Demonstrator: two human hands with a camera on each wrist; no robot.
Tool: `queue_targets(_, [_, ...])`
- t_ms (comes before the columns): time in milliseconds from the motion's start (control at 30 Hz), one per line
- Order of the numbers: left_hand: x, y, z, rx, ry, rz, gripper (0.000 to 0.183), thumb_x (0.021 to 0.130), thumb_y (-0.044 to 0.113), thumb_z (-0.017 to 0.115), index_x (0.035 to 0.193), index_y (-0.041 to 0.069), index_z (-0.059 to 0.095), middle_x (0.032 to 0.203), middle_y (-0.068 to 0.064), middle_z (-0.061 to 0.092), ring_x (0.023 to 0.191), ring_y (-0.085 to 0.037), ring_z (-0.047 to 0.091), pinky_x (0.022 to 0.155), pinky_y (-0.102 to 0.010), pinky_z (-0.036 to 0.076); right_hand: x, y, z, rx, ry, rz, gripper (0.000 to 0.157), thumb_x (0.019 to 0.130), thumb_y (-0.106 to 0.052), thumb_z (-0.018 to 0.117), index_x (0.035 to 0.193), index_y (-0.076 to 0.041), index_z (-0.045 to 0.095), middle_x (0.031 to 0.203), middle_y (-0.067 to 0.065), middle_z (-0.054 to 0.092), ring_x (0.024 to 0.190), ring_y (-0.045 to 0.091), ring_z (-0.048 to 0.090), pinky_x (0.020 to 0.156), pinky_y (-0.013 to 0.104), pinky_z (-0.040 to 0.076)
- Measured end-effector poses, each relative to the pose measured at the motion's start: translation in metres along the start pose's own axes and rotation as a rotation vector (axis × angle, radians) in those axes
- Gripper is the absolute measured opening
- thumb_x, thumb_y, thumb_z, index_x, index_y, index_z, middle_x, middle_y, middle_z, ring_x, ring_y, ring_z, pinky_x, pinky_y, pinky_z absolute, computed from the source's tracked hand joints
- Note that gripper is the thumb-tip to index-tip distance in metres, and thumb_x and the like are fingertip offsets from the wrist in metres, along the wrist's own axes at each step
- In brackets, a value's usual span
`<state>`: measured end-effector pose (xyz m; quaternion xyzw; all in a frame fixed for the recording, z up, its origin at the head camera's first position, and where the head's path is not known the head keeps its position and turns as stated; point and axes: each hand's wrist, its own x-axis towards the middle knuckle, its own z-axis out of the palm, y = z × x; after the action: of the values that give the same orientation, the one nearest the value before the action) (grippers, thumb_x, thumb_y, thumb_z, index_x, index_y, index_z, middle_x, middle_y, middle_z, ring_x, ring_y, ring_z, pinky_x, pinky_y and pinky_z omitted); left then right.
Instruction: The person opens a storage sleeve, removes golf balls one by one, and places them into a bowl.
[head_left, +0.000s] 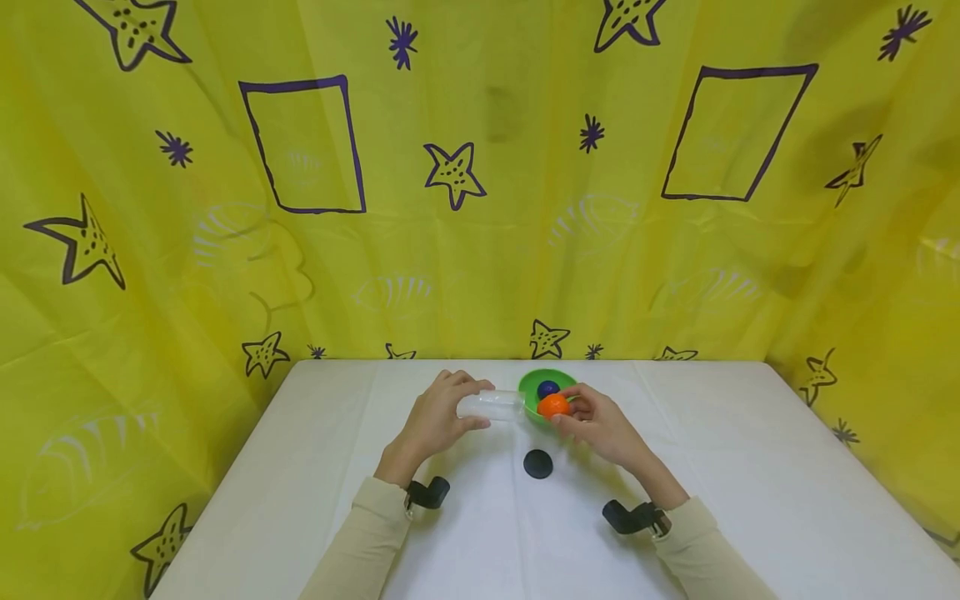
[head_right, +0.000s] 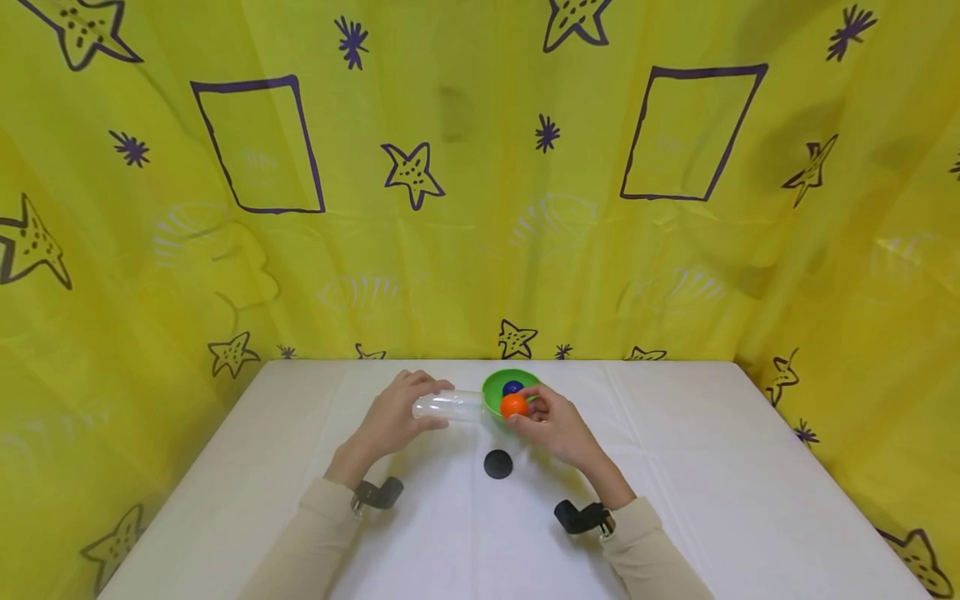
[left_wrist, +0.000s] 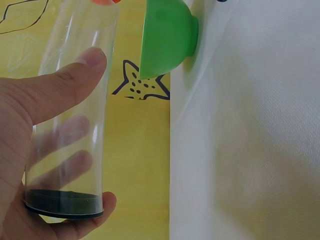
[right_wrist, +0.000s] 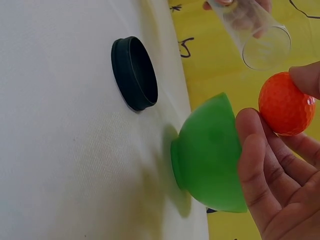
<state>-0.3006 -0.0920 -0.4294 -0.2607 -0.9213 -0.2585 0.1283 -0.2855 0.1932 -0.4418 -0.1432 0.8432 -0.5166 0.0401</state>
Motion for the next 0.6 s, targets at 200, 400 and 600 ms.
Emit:
queue_targets(200, [0.000,0.000,-0.001,-0.001,0.008,0.008,0.049,0.076,0.035,0.080,0.122,0.029,0.064,0.111,0.000,0.064,0.097,-0.013,0.047,0.077,-0.029,0.047,0.000,0.000,-0.006,-0.018,0.022,0.014,0.041,0.089,-0.028,0.070,0.121,-0.008,0.053,0.098,0.019,0.067,0.078,0.038,0.061,0.065,0.041,0.055])
queue_targets(400, [0.000,0.000,-0.001,-0.003,0.019,0.010,0.048,0.076,0.034,0.080,0.121,0.028,0.065,0.109,0.003,0.063,0.097,-0.013,0.047,0.076,-0.029,0.047,-0.007,-0.015,-0.010,-0.034,0.053,0.010,0.036,0.091,-0.020,0.066,0.122,-0.005,0.054,0.099,0.027,0.066,0.083,0.041,0.061,0.064,0.041,0.055])
queue_targets(600, [0.000,-0.001,-0.002,-0.002,0.007,-0.003,0.048,0.078,0.036,0.078,0.123,0.026,0.064,0.111,0.003,0.063,0.098,-0.014,0.047,0.077,-0.030,0.047,-0.004,-0.004,-0.017,-0.074,0.110,0.006,0.040,0.089,-0.028,0.070,0.121,-0.008,0.056,0.098,0.017,0.068,0.083,0.029,0.061,0.063,0.038,0.055])
